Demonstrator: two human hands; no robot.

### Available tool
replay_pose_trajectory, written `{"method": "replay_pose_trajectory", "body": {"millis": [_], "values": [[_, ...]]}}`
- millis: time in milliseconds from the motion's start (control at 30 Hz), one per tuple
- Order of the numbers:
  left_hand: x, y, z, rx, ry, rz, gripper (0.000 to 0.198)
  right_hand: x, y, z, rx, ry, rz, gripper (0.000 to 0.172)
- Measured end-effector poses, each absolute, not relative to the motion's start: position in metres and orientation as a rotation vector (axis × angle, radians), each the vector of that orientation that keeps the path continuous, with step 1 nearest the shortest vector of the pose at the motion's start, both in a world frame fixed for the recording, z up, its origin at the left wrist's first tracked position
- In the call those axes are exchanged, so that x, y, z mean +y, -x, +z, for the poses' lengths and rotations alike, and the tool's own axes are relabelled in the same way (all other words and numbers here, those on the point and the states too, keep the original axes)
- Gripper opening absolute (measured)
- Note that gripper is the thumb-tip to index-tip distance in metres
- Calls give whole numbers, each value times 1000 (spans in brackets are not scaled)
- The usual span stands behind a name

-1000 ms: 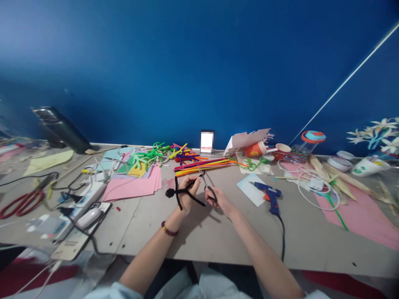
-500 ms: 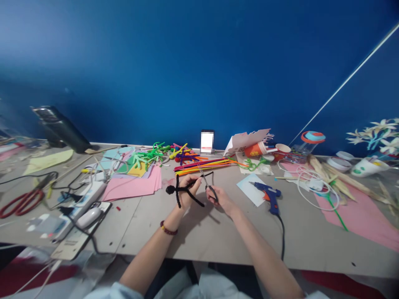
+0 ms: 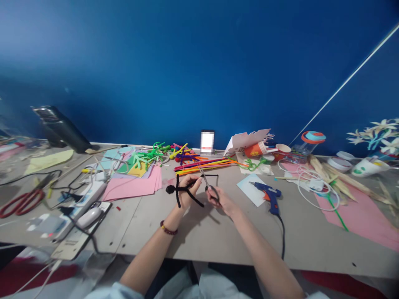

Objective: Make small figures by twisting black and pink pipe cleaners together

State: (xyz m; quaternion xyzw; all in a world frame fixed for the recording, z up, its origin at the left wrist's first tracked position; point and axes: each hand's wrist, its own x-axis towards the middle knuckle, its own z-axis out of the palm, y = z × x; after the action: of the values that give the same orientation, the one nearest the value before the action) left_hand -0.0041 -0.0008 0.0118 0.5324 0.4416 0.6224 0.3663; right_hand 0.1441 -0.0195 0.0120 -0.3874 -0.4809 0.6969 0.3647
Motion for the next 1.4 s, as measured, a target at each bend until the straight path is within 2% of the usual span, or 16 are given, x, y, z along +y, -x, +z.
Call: {"method": "replay_pose_trajectory", "body": {"millis": [300, 433, 567, 633, 867, 1000, 1233, 1400], "values": [[0, 5, 10, 1096, -1247, 1542, 19, -22, -143, 13, -1149, 1002, 1863, 49], [1, 6, 15, 1086, -1187, 1536, 20, -15, -145, 10, -1224, 1314, 1567, 45], [1, 6, 19, 982, -1044, 1521, 25, -9, -151, 0, -1613, 1603, 964, 23], [1, 6, 20, 926, -970, 1496, 28, -8, -152, -6, -1731, 1631, 794, 15], [4, 4, 15, 934, -1051, 1525, 20, -10, -148, -10, -1884, 1687, 740, 21], [2, 2, 16, 1020, -1204, 1490, 20, -12, -146, -7, -2022, 1685, 626, 18], [-4, 2, 21, 980, -1481, 1432, 18, -7, -148, -14, -1817, 1564, 997, 15], [-4, 2, 23, 947, -1508, 1412, 14, -5, -158, 0, -1183, 1192, 1445, 35]]}}
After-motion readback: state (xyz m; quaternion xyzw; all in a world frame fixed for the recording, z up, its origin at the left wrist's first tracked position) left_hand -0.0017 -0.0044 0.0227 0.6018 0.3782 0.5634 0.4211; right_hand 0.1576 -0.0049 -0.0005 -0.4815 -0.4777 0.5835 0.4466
